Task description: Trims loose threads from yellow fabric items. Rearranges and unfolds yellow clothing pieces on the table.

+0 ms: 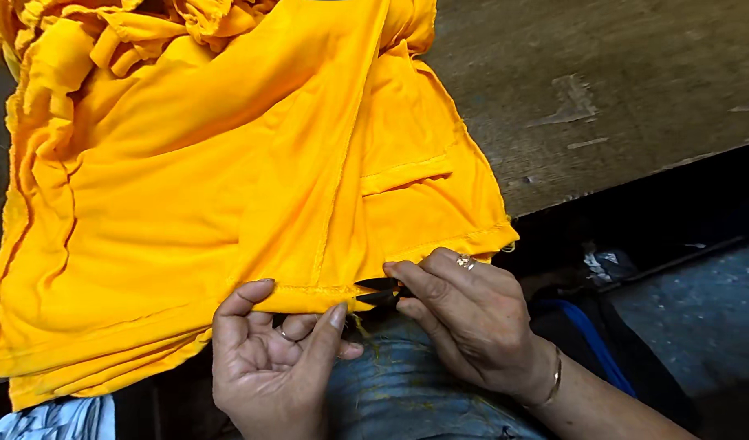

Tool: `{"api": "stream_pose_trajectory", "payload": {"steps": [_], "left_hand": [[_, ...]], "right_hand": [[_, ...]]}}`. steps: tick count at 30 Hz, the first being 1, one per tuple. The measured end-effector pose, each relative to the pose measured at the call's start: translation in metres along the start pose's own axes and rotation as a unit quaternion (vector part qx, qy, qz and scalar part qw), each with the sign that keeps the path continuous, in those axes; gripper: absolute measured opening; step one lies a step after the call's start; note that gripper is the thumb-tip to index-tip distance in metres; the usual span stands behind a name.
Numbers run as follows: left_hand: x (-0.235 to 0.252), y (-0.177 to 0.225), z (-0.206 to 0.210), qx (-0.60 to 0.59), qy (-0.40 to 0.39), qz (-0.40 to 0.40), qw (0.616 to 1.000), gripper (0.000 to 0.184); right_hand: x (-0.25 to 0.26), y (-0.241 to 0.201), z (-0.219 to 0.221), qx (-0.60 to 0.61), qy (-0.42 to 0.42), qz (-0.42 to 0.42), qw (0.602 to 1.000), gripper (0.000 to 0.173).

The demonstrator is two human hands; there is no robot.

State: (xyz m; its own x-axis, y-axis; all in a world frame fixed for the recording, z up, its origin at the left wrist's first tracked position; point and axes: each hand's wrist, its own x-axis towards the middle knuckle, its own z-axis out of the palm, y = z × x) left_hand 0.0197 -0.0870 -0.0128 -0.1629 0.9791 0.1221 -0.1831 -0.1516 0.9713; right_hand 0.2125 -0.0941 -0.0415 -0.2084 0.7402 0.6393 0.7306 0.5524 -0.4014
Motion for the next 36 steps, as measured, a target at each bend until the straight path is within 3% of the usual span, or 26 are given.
{"api": "stream_pose_trajectory", "payload": {"steps": [15, 20, 24, 27, 30, 31, 33, 36], "left_hand": [[-0.003, 0.004, -0.001, 0.007, 0.001, -0.015, 1.0, 0.064], [-0.002, 0.006, -0.007, 0.023, -0.026, -0.009, 0.999, 0.044], [-0.001, 0.005, -0.01, 0.014, -0.036, 0.0, 0.999, 0.032], [-0.002, 0.004, -0.009, 0.007, -0.045, 0.001, 0.999, 0.034], [-0.002, 0.002, -0.011, 0.03, -0.048, 0.012, 0.998, 0.037], [-0.001, 0.002, -0.013, 0.03, -0.051, 0.017, 0.998, 0.037], [0.001, 0.001, -0.016, 0.016, -0.05, 0.022, 0.998, 0.032], [0.003, 0.002, -0.023, 0.011, -0.063, 0.008, 0.998, 0.026]], "right_hand": [[0.009, -0.006, 0.005, -0.006, 0.01, -0.019, 1.0, 0.028], [0.007, 0.003, -0.008, 0.152, -0.085, -0.067, 0.983, 0.036], [0.011, 0.001, -0.01, 0.232, -0.08, 0.007, 0.969, 0.047], [0.018, -0.01, 0.001, 0.23, -0.053, 0.079, 0.969, 0.038], [0.021, -0.018, 0.012, 0.229, -0.04, 0.051, 0.971, 0.01], [0.021, -0.019, 0.013, 0.235, -0.045, 0.029, 0.97, 0.011], [0.016, -0.018, 0.008, 0.263, -0.11, -0.024, 0.958, 0.018], [0.006, -0.015, -0.002, 0.296, -0.273, -0.072, 0.913, 0.016]]}}
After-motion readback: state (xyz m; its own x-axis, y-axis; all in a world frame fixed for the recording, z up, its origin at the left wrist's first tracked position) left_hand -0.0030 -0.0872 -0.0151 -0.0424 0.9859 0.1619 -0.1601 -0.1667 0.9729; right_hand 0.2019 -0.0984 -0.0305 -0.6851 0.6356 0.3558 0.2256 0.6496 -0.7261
